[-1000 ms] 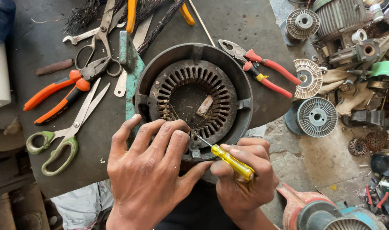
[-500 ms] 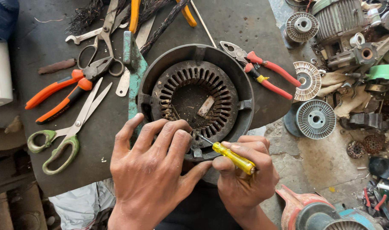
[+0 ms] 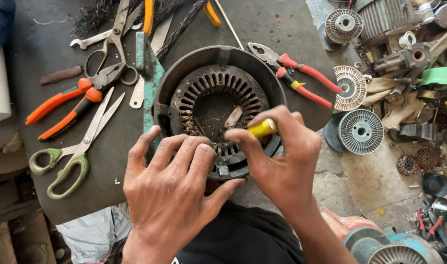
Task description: The person uses a yellow-handled screwdriver to scrape and clean the interior slots of a motor stator held in a bench vise. They repeatedly scrape the copper windings and remove debris by hand, occasionally switching to a metal rod to probe the slots.
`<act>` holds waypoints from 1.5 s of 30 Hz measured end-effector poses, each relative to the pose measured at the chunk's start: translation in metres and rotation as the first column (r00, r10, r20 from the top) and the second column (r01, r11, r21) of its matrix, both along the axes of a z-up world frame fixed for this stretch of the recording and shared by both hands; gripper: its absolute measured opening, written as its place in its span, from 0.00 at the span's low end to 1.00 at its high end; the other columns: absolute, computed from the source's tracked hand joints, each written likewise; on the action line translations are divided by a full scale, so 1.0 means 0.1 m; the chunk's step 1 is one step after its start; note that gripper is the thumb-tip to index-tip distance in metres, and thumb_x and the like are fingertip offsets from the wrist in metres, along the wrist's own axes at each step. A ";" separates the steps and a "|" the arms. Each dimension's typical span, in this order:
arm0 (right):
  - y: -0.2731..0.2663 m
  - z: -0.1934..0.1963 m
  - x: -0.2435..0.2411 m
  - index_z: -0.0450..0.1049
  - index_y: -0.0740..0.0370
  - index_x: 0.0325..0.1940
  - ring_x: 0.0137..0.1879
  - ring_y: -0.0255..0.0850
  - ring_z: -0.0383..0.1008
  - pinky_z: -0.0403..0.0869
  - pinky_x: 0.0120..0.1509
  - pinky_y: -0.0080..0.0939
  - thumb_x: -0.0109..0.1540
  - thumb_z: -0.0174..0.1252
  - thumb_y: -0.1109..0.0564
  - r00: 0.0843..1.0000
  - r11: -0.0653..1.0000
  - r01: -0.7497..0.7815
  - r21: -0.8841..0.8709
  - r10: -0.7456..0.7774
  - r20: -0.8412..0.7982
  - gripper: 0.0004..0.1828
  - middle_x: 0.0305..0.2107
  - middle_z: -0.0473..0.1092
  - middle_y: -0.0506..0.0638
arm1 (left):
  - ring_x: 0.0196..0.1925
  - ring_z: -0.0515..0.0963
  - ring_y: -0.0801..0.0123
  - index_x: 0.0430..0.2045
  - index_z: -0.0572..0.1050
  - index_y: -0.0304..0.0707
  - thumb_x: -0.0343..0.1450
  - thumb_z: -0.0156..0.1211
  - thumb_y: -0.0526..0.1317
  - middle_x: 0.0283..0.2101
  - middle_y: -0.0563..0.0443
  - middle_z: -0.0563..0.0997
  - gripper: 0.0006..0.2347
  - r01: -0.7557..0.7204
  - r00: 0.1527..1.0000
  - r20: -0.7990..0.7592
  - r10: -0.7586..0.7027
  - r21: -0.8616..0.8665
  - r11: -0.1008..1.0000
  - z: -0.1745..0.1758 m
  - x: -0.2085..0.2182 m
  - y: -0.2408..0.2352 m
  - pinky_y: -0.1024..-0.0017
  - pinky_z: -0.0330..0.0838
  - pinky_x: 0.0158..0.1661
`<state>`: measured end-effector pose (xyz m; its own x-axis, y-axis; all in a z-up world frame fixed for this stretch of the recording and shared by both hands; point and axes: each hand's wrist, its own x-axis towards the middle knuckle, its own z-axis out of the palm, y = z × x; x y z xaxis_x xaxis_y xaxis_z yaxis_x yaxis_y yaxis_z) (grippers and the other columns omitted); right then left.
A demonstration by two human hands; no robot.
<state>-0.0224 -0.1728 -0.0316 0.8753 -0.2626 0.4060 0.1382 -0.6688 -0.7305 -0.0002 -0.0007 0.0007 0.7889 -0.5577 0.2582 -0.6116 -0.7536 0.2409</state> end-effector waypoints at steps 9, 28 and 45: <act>-0.03 0.14 0.08 0.73 0.62 0.40 0.41 0.49 0.75 0.69 0.48 0.49 0.55 0.75 0.56 0.957 0.944 -0.264 -0.198 0.282 0.066 0.18 0.34 0.74 0.50 | 0.43 0.79 0.63 0.32 0.79 0.40 0.59 0.69 0.55 0.33 0.54 0.80 0.19 0.021 1.000 -0.009 -0.021 0.020 1.000 0.01 0.01 0.02 0.50 0.60 0.62; -0.08 0.13 0.37 0.69 0.65 0.45 0.25 0.38 0.72 0.69 0.31 0.38 0.64 0.68 0.61 0.906 0.931 -0.343 0.123 0.362 -0.219 0.13 0.24 0.72 0.52 | 0.49 0.79 0.58 0.30 0.78 0.38 0.70 0.66 0.40 0.42 0.53 0.81 0.06 -0.064 0.996 0.042 0.076 -0.239 0.969 -0.05 0.12 0.16 0.53 0.66 0.61; 0.05 0.13 0.10 0.69 0.65 0.47 0.35 0.36 0.83 0.78 0.39 0.34 0.64 0.68 0.64 0.982 0.978 -0.156 0.138 0.169 -0.088 0.13 0.30 0.77 0.49 | 0.47 0.80 0.57 0.28 0.78 0.36 0.70 0.66 0.39 0.39 0.51 0.82 0.06 -0.074 0.995 0.044 0.091 -0.295 0.953 -0.08 0.17 0.17 0.54 0.69 0.59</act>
<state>-0.0125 -0.1676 -0.0190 0.9446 -0.1582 0.2876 0.1605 -0.5419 -0.8250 0.0165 0.0161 -0.0071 0.8086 -0.3846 0.4452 -0.5690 -0.7037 0.4255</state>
